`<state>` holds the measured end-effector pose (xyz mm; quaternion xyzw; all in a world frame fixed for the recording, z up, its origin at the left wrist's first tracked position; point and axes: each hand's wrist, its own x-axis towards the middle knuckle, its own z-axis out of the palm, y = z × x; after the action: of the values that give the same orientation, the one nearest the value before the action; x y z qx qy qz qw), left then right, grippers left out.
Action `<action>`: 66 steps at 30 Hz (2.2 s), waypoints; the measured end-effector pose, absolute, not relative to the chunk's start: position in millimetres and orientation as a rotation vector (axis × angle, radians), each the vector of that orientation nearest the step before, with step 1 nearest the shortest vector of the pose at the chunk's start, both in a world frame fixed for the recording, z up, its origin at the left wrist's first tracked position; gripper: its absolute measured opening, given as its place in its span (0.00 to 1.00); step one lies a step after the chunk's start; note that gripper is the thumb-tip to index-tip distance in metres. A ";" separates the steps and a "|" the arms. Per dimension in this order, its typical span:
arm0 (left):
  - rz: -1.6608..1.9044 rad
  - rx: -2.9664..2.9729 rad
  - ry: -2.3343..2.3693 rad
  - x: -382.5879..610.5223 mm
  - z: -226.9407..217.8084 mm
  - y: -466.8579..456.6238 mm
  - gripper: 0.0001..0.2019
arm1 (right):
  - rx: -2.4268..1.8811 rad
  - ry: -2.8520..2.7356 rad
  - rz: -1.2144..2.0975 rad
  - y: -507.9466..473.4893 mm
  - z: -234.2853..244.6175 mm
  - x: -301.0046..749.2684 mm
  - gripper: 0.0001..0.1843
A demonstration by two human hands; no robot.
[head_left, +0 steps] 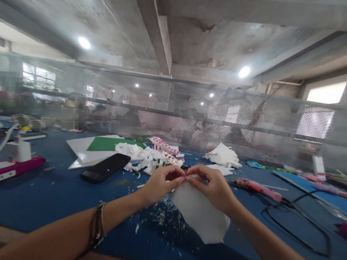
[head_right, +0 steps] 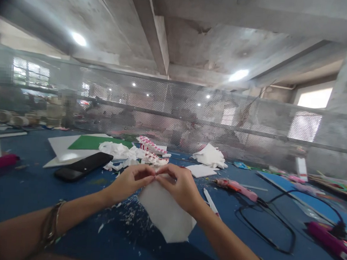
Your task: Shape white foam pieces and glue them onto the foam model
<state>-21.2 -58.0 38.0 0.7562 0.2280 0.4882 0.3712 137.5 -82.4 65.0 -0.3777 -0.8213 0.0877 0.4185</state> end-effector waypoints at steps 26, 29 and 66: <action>1.356 2.321 0.685 -27.5 55.9 -60.2 0.07 | -0.906 -2.122 0.014 -78.7 78.0 141.6 0.05; 1.328 2.499 0.713 -30.5 63.7 -55.1 0.07 | -0.971 -2.134 0.014 -76.6 84.6 144.1 0.05; 0.442 2.807 0.751 -2.9 14.5 -89.2 0.07 | -1.181 -2.364 0.350 -128.8 6.9 198.9 0.07</action>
<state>-2.9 -89.2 14.5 0.9501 0.2544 0.1497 0.1010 198.9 -128.8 6.9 -0.4308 -0.8617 0.1275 0.2358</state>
